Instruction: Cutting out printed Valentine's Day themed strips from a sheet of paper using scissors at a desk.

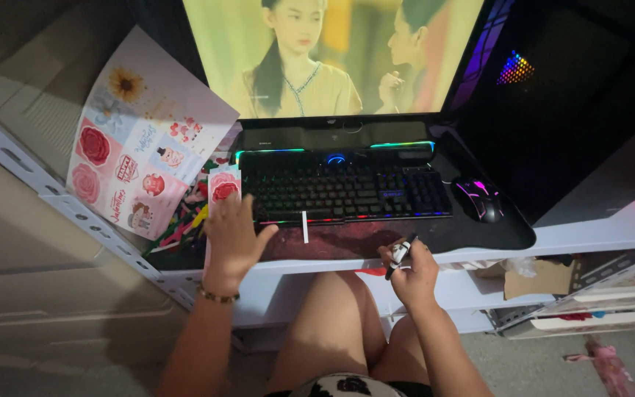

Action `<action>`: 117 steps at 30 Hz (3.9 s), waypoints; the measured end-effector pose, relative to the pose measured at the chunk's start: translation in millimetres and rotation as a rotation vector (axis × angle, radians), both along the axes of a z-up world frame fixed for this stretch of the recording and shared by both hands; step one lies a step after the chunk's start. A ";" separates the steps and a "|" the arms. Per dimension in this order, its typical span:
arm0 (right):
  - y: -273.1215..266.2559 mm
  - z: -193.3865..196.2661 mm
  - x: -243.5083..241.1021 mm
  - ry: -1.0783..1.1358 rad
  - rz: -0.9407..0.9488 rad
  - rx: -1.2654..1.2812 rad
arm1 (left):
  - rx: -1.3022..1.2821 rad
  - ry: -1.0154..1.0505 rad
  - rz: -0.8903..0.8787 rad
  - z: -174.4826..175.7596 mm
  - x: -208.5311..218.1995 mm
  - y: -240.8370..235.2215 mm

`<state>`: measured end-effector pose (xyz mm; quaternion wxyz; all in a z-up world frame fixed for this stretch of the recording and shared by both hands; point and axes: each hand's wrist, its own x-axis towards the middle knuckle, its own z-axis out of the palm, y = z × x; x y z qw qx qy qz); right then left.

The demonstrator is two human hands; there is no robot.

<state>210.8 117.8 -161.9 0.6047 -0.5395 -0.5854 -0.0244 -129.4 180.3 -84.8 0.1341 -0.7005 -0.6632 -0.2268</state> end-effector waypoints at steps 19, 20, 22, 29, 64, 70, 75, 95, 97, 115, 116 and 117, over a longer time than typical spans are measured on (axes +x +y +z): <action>-6.0 3.2 2.1 -0.041 0.056 0.065 | -0.074 -0.356 0.093 20.1 -15.4 -32.9; -6.8 3.9 1.1 -0.030 0.047 0.062 | -0.060 -0.317 0.098 21.2 -15.1 -32.8; -6.3 2.9 0.8 -0.019 0.039 0.061 | -0.044 -0.278 0.103 33.4 -17.4 -29.6; -0.6 -9.3 7.5 -0.042 0.045 0.083 | 0.608 0.179 0.297 127.3 -71.1 22.7; -25.2 30.2 -2.6 0.042 0.102 -0.130 | 0.500 0.097 -0.662 281.0 -14.2 -3.8; -45.0 29.7 -5.9 0.380 0.263 -0.239 | 0.182 -0.380 -0.720 257.1 17.6 -15.9; -70.1 59.7 -28.0 0.949 0.606 -0.023 | 0.001 -0.582 -0.881 222.2 53.1 -17.8; -110.4 106.3 -30.0 0.895 -0.128 -0.189 | -0.516 -1.649 -1.318 85.8 89.8 -86.3; -112.5 121.8 -37.2 0.830 -0.152 -0.206 | -0.430 -1.743 -1.293 53.1 110.8 -109.4; -176.3 -63.2 17.5 0.571 0.975 -0.720 | -0.201 -0.983 -0.678 -26.9 112.9 -83.2; -179.0 -69.8 21.8 0.545 0.944 -0.756 | -0.205 -0.996 -0.706 -24.8 112.2 -84.3; -182.0 -76.5 26.0 0.519 0.913 -0.793 | -0.209 -1.010 -0.734 -22.7 111.3 -85.3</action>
